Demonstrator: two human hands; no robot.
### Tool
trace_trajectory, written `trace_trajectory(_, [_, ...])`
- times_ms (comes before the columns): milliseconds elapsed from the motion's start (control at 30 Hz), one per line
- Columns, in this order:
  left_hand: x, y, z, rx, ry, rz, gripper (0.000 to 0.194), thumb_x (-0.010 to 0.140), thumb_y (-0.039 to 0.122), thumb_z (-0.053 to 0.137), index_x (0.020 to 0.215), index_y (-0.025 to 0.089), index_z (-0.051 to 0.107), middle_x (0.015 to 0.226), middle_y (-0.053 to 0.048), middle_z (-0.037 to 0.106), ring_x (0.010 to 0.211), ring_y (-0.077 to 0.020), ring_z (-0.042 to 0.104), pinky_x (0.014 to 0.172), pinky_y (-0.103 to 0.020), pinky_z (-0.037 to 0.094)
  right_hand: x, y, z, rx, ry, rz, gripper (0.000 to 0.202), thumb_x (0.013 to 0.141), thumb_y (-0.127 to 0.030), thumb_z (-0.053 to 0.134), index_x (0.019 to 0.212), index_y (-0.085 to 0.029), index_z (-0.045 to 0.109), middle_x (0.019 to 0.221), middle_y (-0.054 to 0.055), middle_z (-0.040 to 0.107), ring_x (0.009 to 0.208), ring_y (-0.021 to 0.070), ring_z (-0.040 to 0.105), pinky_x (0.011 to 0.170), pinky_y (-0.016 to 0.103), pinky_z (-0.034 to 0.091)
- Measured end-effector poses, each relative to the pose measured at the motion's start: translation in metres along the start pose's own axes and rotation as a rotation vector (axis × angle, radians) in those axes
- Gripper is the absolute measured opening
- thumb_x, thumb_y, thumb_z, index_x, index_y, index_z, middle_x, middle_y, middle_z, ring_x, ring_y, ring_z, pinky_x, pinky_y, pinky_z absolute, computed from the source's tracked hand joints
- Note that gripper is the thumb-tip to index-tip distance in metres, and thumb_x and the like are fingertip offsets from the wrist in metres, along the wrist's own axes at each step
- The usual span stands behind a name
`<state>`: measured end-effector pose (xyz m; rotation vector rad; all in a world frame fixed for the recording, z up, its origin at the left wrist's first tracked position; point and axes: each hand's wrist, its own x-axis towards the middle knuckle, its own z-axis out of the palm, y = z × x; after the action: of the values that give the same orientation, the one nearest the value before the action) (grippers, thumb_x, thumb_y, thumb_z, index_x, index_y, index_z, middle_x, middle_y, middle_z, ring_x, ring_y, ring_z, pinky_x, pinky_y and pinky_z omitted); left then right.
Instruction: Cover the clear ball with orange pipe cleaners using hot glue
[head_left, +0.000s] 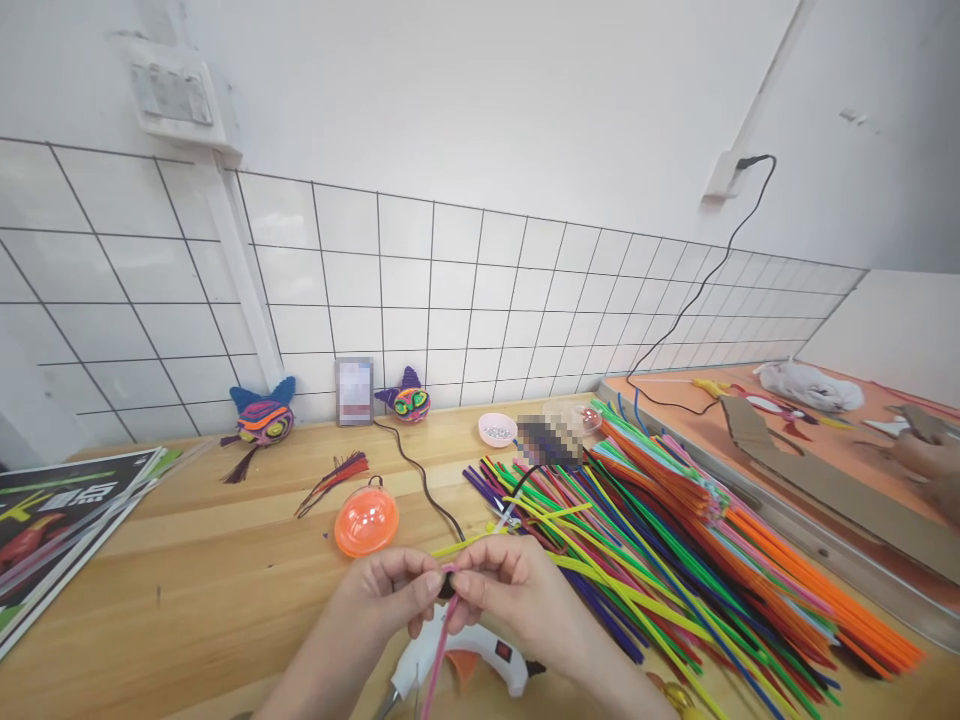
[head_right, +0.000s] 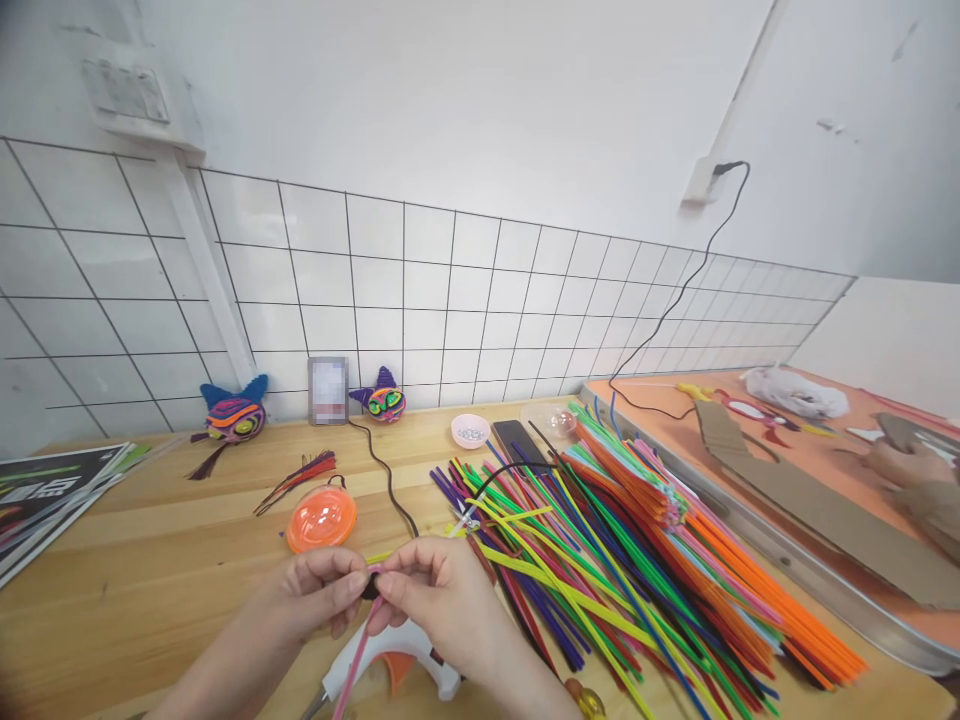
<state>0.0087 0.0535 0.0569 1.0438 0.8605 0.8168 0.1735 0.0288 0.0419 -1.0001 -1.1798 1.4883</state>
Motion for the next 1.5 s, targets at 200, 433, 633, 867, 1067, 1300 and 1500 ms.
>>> trace_trajectory(200, [0.0,0.002,-0.001,-0.055,-0.04,-0.046,0.025,0.062,0.037,0.079,0.062,0.014,0.071,0.051,0.003,0.059,0.049,-0.0074,0.046,0.051,-0.018,0.038,0.0,0.0,-0.001,-0.029,0.007,-0.006,0.028,0.074,-0.037,0.072,0.08,-0.011,0.065,0.064,0.003,0.068,0.06,0.0143,0.066,0.061,0.026,0.047])
trace_trajectory(433, [-0.002,0.006,0.001,-0.092,-0.062,-0.098,0.034,0.062,0.047,0.076,0.067,0.013,0.072,0.057,-0.003,0.067,0.053,-0.0107,0.054,0.048,-0.019,0.041,-0.001,-0.004,0.003,-0.05,0.045,-0.005,0.031,0.071,-0.04,0.073,0.073,-0.011,0.064,0.063,0.003,0.068,0.058,0.014,0.065,0.059,0.026,0.048])
trace_trajectory(633, [-0.002,0.003,0.002,-0.167,-0.061,-0.112,0.022,0.066,0.034,0.077,0.064,0.012,0.071,0.051,-0.002,0.068,0.047,-0.0081,0.056,0.044,-0.015,0.042,-0.001,-0.004,0.004,-0.052,0.035,-0.015,0.029,0.073,-0.038,0.072,0.078,-0.011,0.067,0.061,0.004,0.069,0.059,0.0141,0.066,0.061,0.026,0.049])
trace_trajectory(867, [0.0,0.003,0.001,-0.214,-0.058,-0.113,0.021,0.065,0.03,0.079,0.067,0.011,0.073,0.06,-0.006,0.074,0.057,-0.0118,0.065,0.06,-0.019,0.054,0.0,-0.003,0.004,-0.001,0.061,-0.028,0.025,0.071,-0.035,0.075,0.076,-0.011,0.067,0.067,0.004,0.072,0.059,0.0128,0.066,0.062,0.026,0.052])
trace_trajectory(1067, [0.0,0.005,0.002,-0.216,-0.047,-0.113,0.022,0.06,0.031,0.082,0.065,0.012,0.074,0.059,-0.007,0.075,0.058,-0.0137,0.067,0.06,-0.02,0.055,-0.001,-0.003,0.005,0.01,0.068,-0.013,0.027,0.069,-0.036,0.076,0.073,-0.011,0.066,0.064,0.003,0.07,0.058,0.0131,0.066,0.063,0.028,0.052])
trace_trajectory(1300, [-0.001,0.008,0.004,-0.192,-0.006,-0.118,0.021,0.055,0.03,0.084,0.058,0.012,0.074,0.055,-0.005,0.074,0.054,-0.0143,0.067,0.057,-0.02,0.054,0.0,-0.004,0.007,0.062,0.053,0.015,0.032,0.066,-0.038,0.078,0.076,-0.009,0.068,0.065,0.004,0.07,0.059,0.0148,0.067,0.065,0.031,0.053])
trace_trajectory(1500, [-0.001,0.01,0.005,-0.191,-0.031,-0.137,0.024,0.052,0.032,0.085,0.058,0.011,0.075,0.055,-0.005,0.074,0.055,-0.0138,0.067,0.057,-0.019,0.054,-0.001,-0.005,0.006,-0.032,0.038,-0.01,0.032,0.072,-0.04,0.073,0.074,-0.009,0.068,0.065,0.005,0.07,0.059,0.0139,0.066,0.062,0.027,0.051])
